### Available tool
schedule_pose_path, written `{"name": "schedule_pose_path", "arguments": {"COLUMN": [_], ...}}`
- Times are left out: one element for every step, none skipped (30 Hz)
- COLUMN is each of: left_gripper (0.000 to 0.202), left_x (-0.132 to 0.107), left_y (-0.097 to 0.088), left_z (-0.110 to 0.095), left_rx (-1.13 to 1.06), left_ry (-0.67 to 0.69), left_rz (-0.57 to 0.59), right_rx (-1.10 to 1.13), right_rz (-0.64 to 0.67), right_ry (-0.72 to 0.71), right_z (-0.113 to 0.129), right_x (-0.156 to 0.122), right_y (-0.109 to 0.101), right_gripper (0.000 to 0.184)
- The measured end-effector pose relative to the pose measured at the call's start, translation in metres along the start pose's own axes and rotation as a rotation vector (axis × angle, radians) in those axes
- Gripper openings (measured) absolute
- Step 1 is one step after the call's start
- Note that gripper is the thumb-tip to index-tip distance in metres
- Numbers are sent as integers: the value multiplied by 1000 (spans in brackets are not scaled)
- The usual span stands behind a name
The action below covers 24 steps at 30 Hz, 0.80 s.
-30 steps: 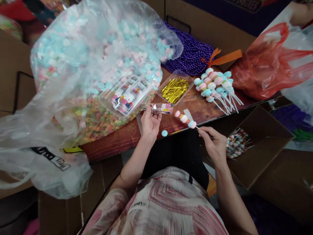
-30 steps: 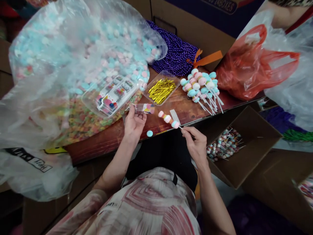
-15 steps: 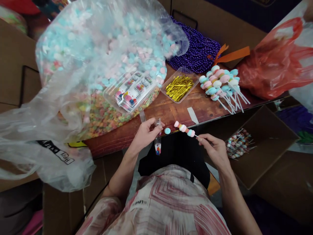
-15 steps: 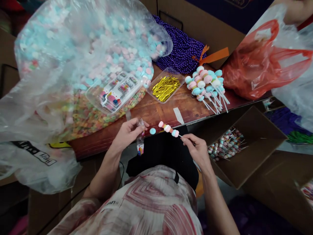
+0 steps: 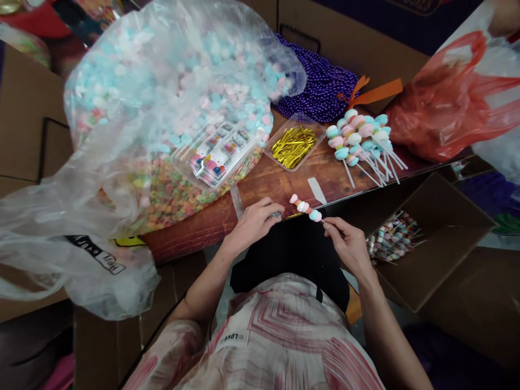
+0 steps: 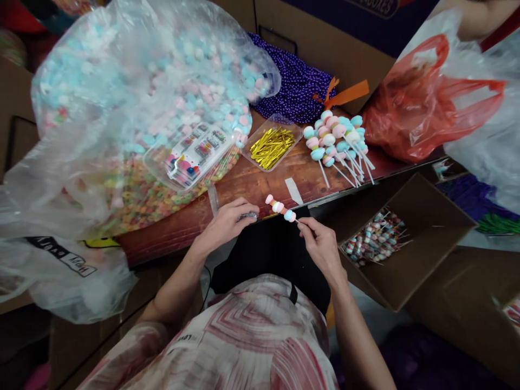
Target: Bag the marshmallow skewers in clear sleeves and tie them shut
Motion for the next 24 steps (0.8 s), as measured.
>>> {"name": "schedule_pose_path", "arguments": {"left_gripper": [17, 16, 14, 12, 11, 14, 19, 24, 29, 33, 36, 38, 39, 38, 37, 36, 36, 35, 35, 36, 36, 37, 37, 37], "left_x": [2, 4, 7, 9, 10, 12, 13, 15, 17, 19, 20, 21, 22, 22, 22, 22, 22, 23, 23, 23, 23, 23, 23, 23], "left_y": [-3, -6, -10, -13, -15, -14, -12, -9, -7, -6, -5, -3, -1, 0, 2, 3, 3, 3, 3, 2, 1, 0, -2, -3], "left_z": [3, 7, 13, 20, 28, 36, 41, 45, 46, 46, 45, 44, 43, 42, 41, 40, 39, 39, 38, 38, 37, 37, 37, 37], "left_rx": [-15, -52, -126, -243, -397, -572, -750, -911, -1041, -1137, -1201, -1238, -1256, -1260, -1258, -1253, -1245, -1236, -1224, -1209, -1194, -1179, -1164, -1149], "left_ry": [-22, -61, -122, -202, -293, -385, -470, -540, -590, -622, -641, -653, -658, -657, -650, -639, -623, -606, -587, -568, -550, -531, -511, -492], "left_rz": [-34, -91, -156, -217, -266, -295, -305, -299, -288, -277, -263, -244, -226, -212, -203, -199, -204, -210, -216, -220, -225, -232, -241, -251], "right_rx": [6, 15, 27, 42, 59, 78, 98, 119, 140, 159, 174, 182, 186, 186, 184, 185, 188, 192, 196, 198, 198, 198, 197, 193], "right_rz": [-5, -12, -20, -29, -38, -41, -40, -35, -28, -22, -16, -11, -7, -2, 0, 1, -1, -4, -7, -10, -12, -13, -15, -15], "right_ry": [-9, -18, -22, -23, -23, -22, -24, -28, -35, -44, -50, -56, -62, -66, -70, -74, -76, -77, -77, -77, -78, -81, -86, -93], "right_z": [2, 3, 6, 8, 10, 12, 14, 17, 19, 22, 25, 28, 31, 33, 35, 36, 37, 38, 38, 37, 37, 37, 37, 37], "right_x": [0, 0, -1, -1, -2, -2, -2, -3, -3, -3, -3, -2, -1, -1, 0, 1, 2, 2, 3, 3, 3, 3, 3, 3], "right_y": [0, 1, 1, 0, 0, 1, 2, 4, 6, 9, 11, 14, 16, 18, 19, 21, 21, 21, 21, 21, 21, 21, 21, 21], "right_gripper": [24, 24, 23, 22, 22, 21, 20, 20, 19, 19, 19, 19, 19, 19, 19, 19, 19, 19, 18, 18, 17, 17, 16, 16]}}
Point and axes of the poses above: each hand's wrist, its own x-axis towards the middle knuckle, its own y-axis out of the palm, z = x × y, the point moved 7 cm from there along x, towards the middle knuckle, and after that the axes turned 7 degrees about -z, right-handed, at the moved point
